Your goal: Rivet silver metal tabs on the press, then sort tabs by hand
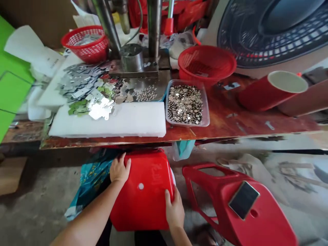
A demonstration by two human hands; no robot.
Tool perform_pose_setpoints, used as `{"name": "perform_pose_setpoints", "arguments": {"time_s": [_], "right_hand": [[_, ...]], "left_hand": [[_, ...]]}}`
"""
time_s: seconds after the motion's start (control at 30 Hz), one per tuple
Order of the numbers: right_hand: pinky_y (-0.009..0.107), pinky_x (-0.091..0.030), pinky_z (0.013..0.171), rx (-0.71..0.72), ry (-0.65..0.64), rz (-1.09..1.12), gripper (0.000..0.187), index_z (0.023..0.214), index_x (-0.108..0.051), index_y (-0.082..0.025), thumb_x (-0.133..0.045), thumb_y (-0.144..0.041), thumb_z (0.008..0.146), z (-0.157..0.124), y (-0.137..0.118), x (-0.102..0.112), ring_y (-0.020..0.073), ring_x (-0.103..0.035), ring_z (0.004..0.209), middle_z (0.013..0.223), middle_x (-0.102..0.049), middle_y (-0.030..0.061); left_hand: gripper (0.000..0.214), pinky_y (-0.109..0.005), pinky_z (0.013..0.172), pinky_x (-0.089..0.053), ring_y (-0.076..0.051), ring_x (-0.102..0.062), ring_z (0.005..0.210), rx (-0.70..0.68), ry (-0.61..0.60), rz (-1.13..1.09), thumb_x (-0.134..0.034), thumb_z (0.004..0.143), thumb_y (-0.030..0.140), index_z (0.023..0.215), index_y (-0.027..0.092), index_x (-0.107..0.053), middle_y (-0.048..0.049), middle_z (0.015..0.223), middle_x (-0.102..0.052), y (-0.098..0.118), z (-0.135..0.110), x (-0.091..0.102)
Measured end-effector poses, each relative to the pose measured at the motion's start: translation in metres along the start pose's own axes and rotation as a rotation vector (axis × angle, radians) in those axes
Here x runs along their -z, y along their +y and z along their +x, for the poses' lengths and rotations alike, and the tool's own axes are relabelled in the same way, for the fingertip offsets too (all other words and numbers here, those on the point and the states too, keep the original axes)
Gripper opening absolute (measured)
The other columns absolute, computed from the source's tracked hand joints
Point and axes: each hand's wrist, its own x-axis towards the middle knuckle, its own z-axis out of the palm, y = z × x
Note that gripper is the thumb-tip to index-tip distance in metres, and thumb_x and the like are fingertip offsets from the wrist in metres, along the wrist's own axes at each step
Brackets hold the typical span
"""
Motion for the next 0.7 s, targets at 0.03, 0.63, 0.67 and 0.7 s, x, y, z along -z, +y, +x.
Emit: {"name": "perform_pose_setpoints", "arguments": {"time_s": [0.03, 0.63, 0.67, 0.7], "right_hand": [[0.041, -0.038, 0.104, 0.001, -0.008, 0.016, 0.071, 0.137, -0.04, -0.014, -0.033, -0.062, 0.085, 0.0, 0.0, 0.001, 0.0293, -0.044, 0.128, 0.14, -0.046, 0.0137], [0.043, -0.033, 0.106, -0.18, -0.11, 0.136, 0.091, 0.143, -0.032, -0.011, -0.039, -0.071, 0.075, -0.011, 0.1, 0.066, 0.0312, -0.042, 0.13, 0.139, -0.047, 0.0168], [0.044, -0.033, 0.106, -0.169, -0.099, 0.097, 0.088, 0.144, -0.033, -0.012, -0.038, -0.07, 0.077, -0.014, 0.101, 0.072, 0.0312, -0.042, 0.13, 0.14, -0.046, 0.0161], [0.045, -0.034, 0.105, -0.168, -0.088, 0.053, 0.085, 0.144, -0.033, -0.015, -0.036, -0.069, 0.078, -0.016, 0.099, 0.075, 0.0317, -0.042, 0.13, 0.139, -0.047, 0.0152]], "left_hand": [[0.052, -0.038, 0.096, -0.036, -0.028, -0.05, 0.112, 0.003, 0.005, -0.009, -0.038, 0.091, 0.046, 0.135, 0.021, -0.047, -0.0142, 0.123, -0.055, -0.001, -0.001, 0.0], [0.044, -0.037, 0.09, -0.044, -0.026, -0.053, 0.108, -0.143, -0.033, -0.043, -0.042, 0.09, 0.04, 0.126, 0.019, -0.054, -0.0112, 0.123, -0.058, 0.033, -0.107, -0.011], [0.044, -0.038, 0.091, -0.043, -0.027, -0.053, 0.109, -0.142, -0.03, -0.048, -0.042, 0.09, 0.039, 0.126, 0.017, -0.054, -0.0124, 0.124, -0.057, 0.035, -0.113, -0.014], [0.045, -0.039, 0.092, -0.043, -0.028, -0.052, 0.109, -0.139, -0.024, -0.052, -0.041, 0.09, 0.039, 0.126, 0.016, -0.053, -0.0133, 0.124, -0.056, 0.037, -0.117, -0.016]]}}
